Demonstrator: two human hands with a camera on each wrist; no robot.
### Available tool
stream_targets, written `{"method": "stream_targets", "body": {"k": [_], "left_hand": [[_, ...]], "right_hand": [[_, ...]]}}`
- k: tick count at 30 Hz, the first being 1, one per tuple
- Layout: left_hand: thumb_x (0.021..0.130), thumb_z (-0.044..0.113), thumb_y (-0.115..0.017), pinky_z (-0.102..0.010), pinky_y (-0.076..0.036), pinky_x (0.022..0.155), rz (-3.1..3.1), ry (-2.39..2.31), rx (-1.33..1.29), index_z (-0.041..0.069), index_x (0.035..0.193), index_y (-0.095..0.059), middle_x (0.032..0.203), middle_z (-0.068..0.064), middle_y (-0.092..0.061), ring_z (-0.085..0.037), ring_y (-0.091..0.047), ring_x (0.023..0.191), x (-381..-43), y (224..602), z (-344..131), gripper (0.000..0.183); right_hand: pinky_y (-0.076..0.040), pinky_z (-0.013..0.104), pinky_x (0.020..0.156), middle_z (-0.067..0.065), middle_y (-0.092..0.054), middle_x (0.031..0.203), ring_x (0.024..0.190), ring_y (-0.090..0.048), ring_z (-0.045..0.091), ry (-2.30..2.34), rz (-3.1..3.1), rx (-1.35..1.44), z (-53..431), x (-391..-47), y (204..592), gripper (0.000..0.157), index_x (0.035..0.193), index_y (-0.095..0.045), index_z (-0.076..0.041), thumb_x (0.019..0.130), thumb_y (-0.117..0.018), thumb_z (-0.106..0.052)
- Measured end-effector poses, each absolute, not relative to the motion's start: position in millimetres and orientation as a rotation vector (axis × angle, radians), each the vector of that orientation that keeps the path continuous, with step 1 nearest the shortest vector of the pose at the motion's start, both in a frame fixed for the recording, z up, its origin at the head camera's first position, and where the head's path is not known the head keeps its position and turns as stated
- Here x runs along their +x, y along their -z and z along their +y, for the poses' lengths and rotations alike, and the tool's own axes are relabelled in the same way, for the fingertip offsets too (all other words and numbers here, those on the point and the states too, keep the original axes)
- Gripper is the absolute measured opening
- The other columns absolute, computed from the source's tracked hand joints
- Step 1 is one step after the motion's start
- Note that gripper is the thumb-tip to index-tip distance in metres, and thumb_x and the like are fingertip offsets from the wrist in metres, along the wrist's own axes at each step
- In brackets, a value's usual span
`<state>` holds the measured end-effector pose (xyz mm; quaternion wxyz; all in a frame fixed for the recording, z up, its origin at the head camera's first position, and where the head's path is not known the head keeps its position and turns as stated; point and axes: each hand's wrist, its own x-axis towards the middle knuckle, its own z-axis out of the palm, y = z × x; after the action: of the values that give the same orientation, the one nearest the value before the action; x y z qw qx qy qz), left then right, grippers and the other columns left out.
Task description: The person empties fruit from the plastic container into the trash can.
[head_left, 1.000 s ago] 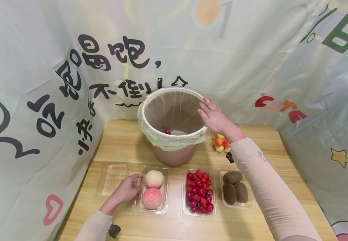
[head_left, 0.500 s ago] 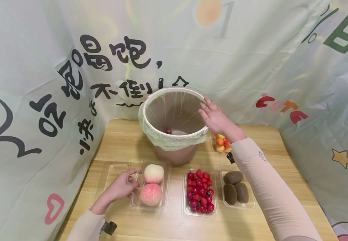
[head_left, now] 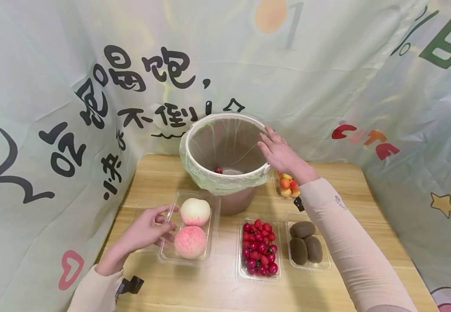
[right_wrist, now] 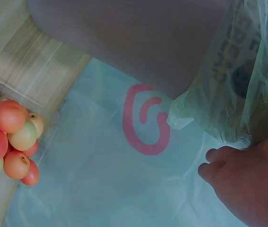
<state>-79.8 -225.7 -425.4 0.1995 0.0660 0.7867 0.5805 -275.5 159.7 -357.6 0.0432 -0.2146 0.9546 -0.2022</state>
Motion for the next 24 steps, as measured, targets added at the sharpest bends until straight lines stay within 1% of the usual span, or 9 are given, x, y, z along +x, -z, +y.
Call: {"method": "stream_targets", "body": {"k": [5, 8, 13, 19, 24], "left_hand": [[0.101, -0.001, -0.057, -0.046, -0.066, 0.065, 2.168, -1.631, 0.206, -0.012, 0.151, -0.039, 0.098, -0.019, -0.074, -0.032, -0.078, 0.083, -80, 401, -230, 0.055], [0.101, 0.000, -0.059, -0.048, -0.066, 0.067, 2.162, -1.634, 0.227, -0.012, 0.152, -0.038, 0.102, -0.022, -0.075, -0.029, -0.079, 0.084, -81, 388, -233, 0.057], [0.101, 0.002, -0.063, -0.047, -0.066, 0.068, 2.191, -1.623, 0.251, -0.011, 0.153, -0.038, 0.109, -0.027, -0.076, -0.026, -0.079, 0.085, -85, 367, -238, 0.059], [0.100, 0.003, -0.066, -0.047, -0.066, 0.069, 2.251, -1.603, 0.234, -0.008, 0.155, -0.040, 0.110, -0.026, -0.077, -0.027, -0.080, 0.086, -96, 344, -243, 0.061], [0.100, 0.000, -0.064, -0.047, -0.066, 0.072, 2.247, -1.627, 0.212, -0.008, 0.156, -0.037, 0.109, -0.024, -0.078, -0.024, -0.080, 0.087, -108, 330, -244, 0.063]], "right_hand": [[-0.005, 0.061, 0.132, 0.018, -0.003, 0.178, 0.165, -0.002, 0.040, 0.621, 2.915, -0.656, 161, -276, 358, 0.065, 0.165, -0.024, 0.002, 0.115, -0.026, -0.039], [-0.004, 0.061, 0.133, 0.018, -0.002, 0.178, 0.165, -0.003, 0.040, 0.620, 2.916, -0.655, 161, -276, 357, 0.065, 0.165, -0.024, 0.002, 0.115, -0.026, -0.039], [-0.004, 0.061, 0.133, 0.018, -0.002, 0.178, 0.165, -0.002, 0.040, 0.631, 2.914, -0.658, 160, -276, 357, 0.066, 0.165, -0.025, 0.002, 0.115, -0.025, -0.040], [-0.004, 0.060, 0.133, 0.018, -0.001, 0.178, 0.165, -0.002, 0.041, 0.631, 2.915, -0.664, 161, -276, 357, 0.066, 0.165, -0.025, 0.003, 0.115, -0.024, -0.040], [-0.005, 0.060, 0.133, 0.018, -0.001, 0.178, 0.165, -0.003, 0.041, 0.622, 2.919, -0.658, 161, -277, 359, 0.066, 0.165, -0.025, 0.003, 0.115, -0.025, -0.040]]}}
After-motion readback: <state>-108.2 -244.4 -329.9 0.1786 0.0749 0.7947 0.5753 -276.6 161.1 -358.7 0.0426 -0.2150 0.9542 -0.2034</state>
